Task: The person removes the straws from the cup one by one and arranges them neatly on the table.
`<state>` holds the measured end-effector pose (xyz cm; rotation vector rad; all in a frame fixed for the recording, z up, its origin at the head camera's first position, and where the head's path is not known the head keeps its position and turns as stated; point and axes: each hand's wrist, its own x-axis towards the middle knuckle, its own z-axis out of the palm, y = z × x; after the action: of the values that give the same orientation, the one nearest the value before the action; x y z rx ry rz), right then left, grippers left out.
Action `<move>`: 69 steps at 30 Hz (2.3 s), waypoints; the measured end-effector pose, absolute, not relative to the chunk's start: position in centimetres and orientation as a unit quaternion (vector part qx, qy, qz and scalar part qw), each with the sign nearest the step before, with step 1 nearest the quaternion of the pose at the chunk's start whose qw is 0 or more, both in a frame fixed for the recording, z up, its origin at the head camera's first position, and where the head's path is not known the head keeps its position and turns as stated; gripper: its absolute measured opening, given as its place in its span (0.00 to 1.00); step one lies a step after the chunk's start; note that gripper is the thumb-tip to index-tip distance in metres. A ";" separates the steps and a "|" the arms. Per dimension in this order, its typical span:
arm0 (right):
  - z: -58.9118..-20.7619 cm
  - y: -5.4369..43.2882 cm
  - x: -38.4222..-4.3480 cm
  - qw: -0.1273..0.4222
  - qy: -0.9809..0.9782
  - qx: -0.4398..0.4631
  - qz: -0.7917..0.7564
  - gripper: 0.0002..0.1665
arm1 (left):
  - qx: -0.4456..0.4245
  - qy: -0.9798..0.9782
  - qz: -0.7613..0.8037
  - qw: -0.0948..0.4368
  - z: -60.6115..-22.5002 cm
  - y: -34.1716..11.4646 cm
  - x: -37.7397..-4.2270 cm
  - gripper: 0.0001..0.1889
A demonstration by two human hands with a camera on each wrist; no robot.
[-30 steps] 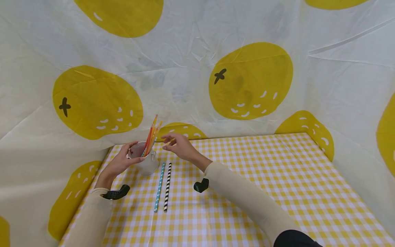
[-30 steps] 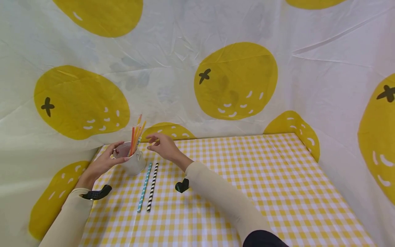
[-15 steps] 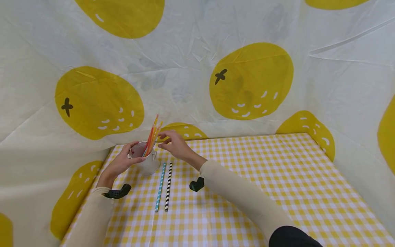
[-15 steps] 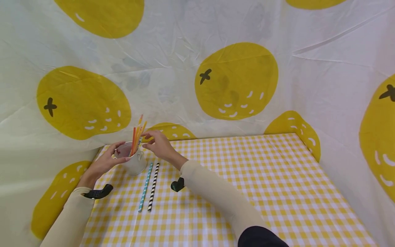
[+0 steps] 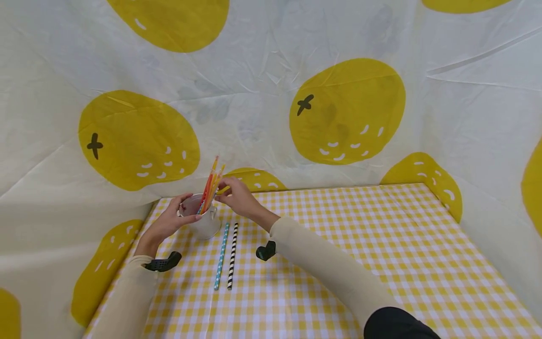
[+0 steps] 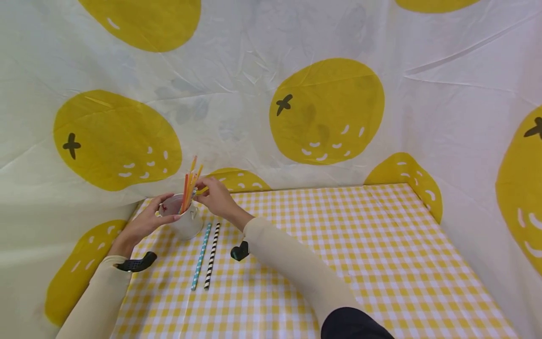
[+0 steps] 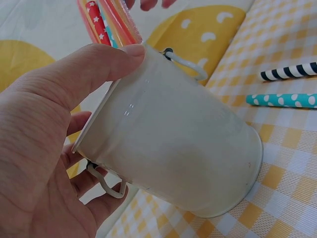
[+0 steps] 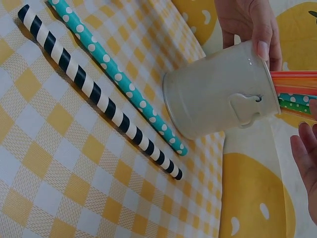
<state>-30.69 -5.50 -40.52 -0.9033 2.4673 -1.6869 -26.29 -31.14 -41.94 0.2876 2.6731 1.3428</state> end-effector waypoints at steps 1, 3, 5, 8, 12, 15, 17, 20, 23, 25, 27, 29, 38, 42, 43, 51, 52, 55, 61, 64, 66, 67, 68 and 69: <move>-40.5 -5.6 -30.7 0.009 0.791 -0.289 -0.540 0.14 | 0.097 0.886 0.448 0.070 -41.6 -30.9 -26.1 0.48; -40.6 -5.7 -30.8 0.007 0.794 -0.287 -0.536 0.13 | 0.097 0.883 0.452 0.073 -40.9 -30.4 -25.6 0.47; -40.6 -5.8 -30.8 0.004 0.799 -0.284 -0.530 0.12 | 0.097 0.882 0.455 0.076 -40.2 -30.0 -25.2 0.47; -40.7 -6.0 -30.9 -0.003 0.804 -0.283 -0.523 0.11 | 0.100 0.881 0.456 0.077 -39.8 -29.8 -24.9 0.47; -40.7 -6.1 -30.9 -0.005 0.804 -0.285 -0.522 0.10 | 0.103 0.881 0.456 0.076 -39.9 -29.7 -24.9 0.48; -40.7 -6.2 -30.8 -0.001 0.802 -0.286 -0.524 0.09 | 0.103 0.880 0.458 0.076 -39.9 -29.7 -24.9 0.48; -40.7 -6.1 -30.8 0.004 0.804 -0.283 -0.523 0.09 | 0.103 0.878 0.461 0.076 -40.0 -29.7 -25.0 0.48; -40.5 -5.9 -30.7 0.011 0.807 -0.280 -0.520 0.08 | 0.105 0.876 0.464 0.076 -40.4 -30.0 -25.3 0.48; -40.3 -5.7 -30.7 0.008 0.810 -0.279 -0.515 0.08 | 0.104 0.878 0.461 0.074 -41.5 -30.6 -26.0 0.48; -40.2 -5.6 -30.7 0.000 0.811 -0.281 -0.513 0.09 | 0.104 0.881 0.456 0.071 -42.2 -31.0 -26.5 0.49; -40.0 -5.4 -30.8 -0.013 0.812 -0.286 -0.509 0.09 | 0.103 0.883 0.452 0.068 -42.8 -31.4 -26.9 0.49; -39.9 -5.2 -30.8 -0.025 0.811 -0.290 -0.507 0.08 | 0.104 0.884 0.451 0.067 -43.0 -31.6 -27.0 0.49; -38.4 -4.3 -30.2 -0.044 0.806 -0.298 -0.509 0.07 | 0.099 0.884 0.451 0.070 -42.5 -31.6 -26.5 0.49; -37.9 -3.9 -30.1 -0.055 0.810 -0.295 -0.504 0.09 | 0.099 0.884 0.450 0.071 -42.4 -31.5 -26.5 0.49; -37.7 -3.8 -30.0 -0.059 0.810 -0.294 -0.504 0.09 | 0.099 0.884 0.450 0.071 -42.2 -31.3 -26.3 0.49; -37.3 -2.9 -30.1 -0.085 0.793 -0.295 -0.525 0.13 | 0.098 0.885 0.449 0.073 -41.2 -30.7 -25.4 0.47; -37.3 -2.8 -30.1 -0.088 0.789 -0.297 -0.531 0.13 | 0.099 0.886 0.447 0.072 -41.4 -30.8 -25.6 0.47; -37.0 -2.5 -30.3 -0.101 0.780 -0.302 -0.539 0.16 | 0.098 0.888 0.445 0.071 -42.2 -31.3 -26.2 0.48; -36.4 -2.1 -30.3 -0.121 0.768 -0.313 -0.546 0.17 | 0.099 0.887 0.446 0.071 -42.6 -31.8 -26.6 0.49; -36.0 -1.9 -30.2 -0.122 0.768 -0.312 -0.545 0.17 | 0.100 0.887 0.446 0.072 -42.6 -31.8 -26.6 0.49; -35.9 -1.7 -30.2 -0.123 0.768 -0.312 -0.546 0.18 | 0.102 0.885 0.448 0.072 -42.5 -31.7 -26.6 0.49; -35.8 -1.6 -30.1 -0.122 0.767 -0.312 -0.547 0.18 | 0.102 0.884 0.450 0.072 -42.5 -31.7 -26.5 0.49; -35.7 -1.5 -30.1 -0.122 0.766 -0.312 -0.549 0.19 | 0.102 0.884 0.451 0.072 -42.5 -31.7 -26.5 0.49; -35.6 -1.5 -30.0 -0.123 0.764 -0.313 -0.551 0.19 | 0.103 0.883 0.452 0.072 -42.5 -31.7 -26.5 0.49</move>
<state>-30.01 -1.46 -35.60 -1.0675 2.6085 -1.8806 -26.47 -31.66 -42.46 0.3081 2.6542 1.3584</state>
